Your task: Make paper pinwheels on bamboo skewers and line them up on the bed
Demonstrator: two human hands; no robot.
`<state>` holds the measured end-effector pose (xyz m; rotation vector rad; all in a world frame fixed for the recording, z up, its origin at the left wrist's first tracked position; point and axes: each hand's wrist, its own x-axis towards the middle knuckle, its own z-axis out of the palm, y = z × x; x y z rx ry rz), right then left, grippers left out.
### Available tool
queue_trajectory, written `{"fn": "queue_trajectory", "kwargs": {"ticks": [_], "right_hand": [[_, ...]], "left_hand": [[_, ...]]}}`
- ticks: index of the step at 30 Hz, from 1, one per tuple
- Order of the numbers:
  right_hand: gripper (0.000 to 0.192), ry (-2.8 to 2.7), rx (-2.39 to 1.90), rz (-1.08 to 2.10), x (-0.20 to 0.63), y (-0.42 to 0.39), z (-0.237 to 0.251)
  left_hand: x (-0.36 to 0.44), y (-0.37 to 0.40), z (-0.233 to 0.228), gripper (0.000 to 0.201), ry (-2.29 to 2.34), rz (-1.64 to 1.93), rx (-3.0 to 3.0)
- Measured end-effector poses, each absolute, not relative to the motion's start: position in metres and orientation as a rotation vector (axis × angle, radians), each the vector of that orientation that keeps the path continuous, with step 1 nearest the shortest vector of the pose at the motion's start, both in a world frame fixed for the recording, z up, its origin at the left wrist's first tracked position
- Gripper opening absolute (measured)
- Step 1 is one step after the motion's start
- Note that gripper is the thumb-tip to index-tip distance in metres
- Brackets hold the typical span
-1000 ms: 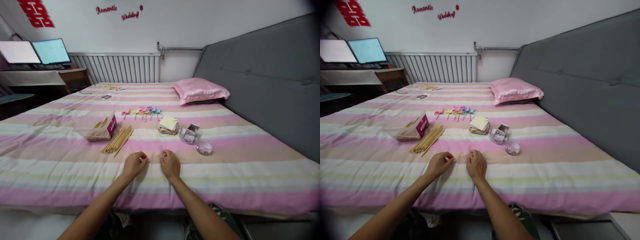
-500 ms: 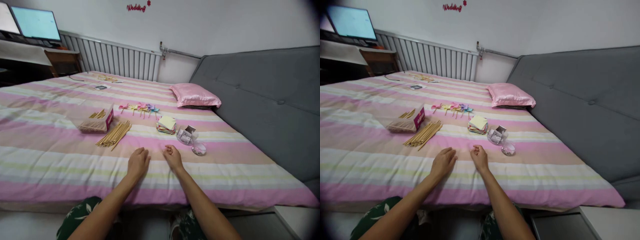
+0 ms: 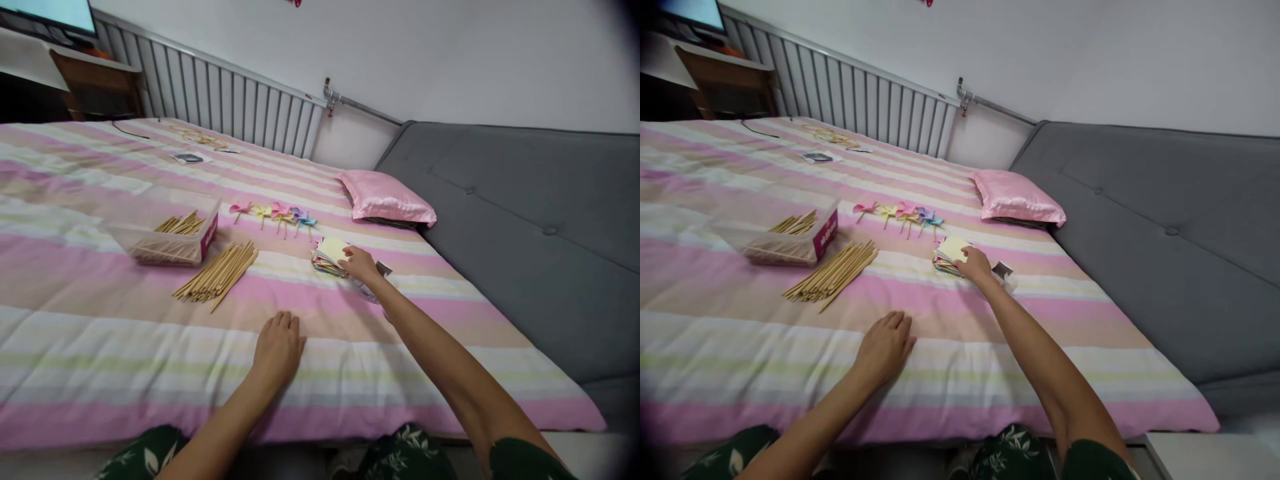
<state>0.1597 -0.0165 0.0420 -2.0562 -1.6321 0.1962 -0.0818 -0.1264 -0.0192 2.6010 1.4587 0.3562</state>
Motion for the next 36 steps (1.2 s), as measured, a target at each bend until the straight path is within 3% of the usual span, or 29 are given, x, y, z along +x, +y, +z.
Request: {"fn": "queue_trajectory", "kwargs": {"ticks": [10,22,28,36], "right_hand": [[0.031,-1.759,-2.252,0.090,0.190,0.034,0.023],[0.058,-1.863,-2.150,0.057,0.175,0.063,0.015],[0.054,-1.821,-2.159,0.141,0.172,0.076,0.011],[0.072,-1.655,-2.163,0.280,0.177,0.082,-0.001]], "left_hand": [[-0.081,-0.125,-0.017,0.040,1.481,0.301,2.572],[-0.082,-0.125,-0.017,0.041,1.481,0.247,2.564],[-0.082,-0.124,-0.019,0.039,1.490,0.274,2.566],[-0.082,-0.124,-0.020,0.041,1.478,0.279,2.536]]}}
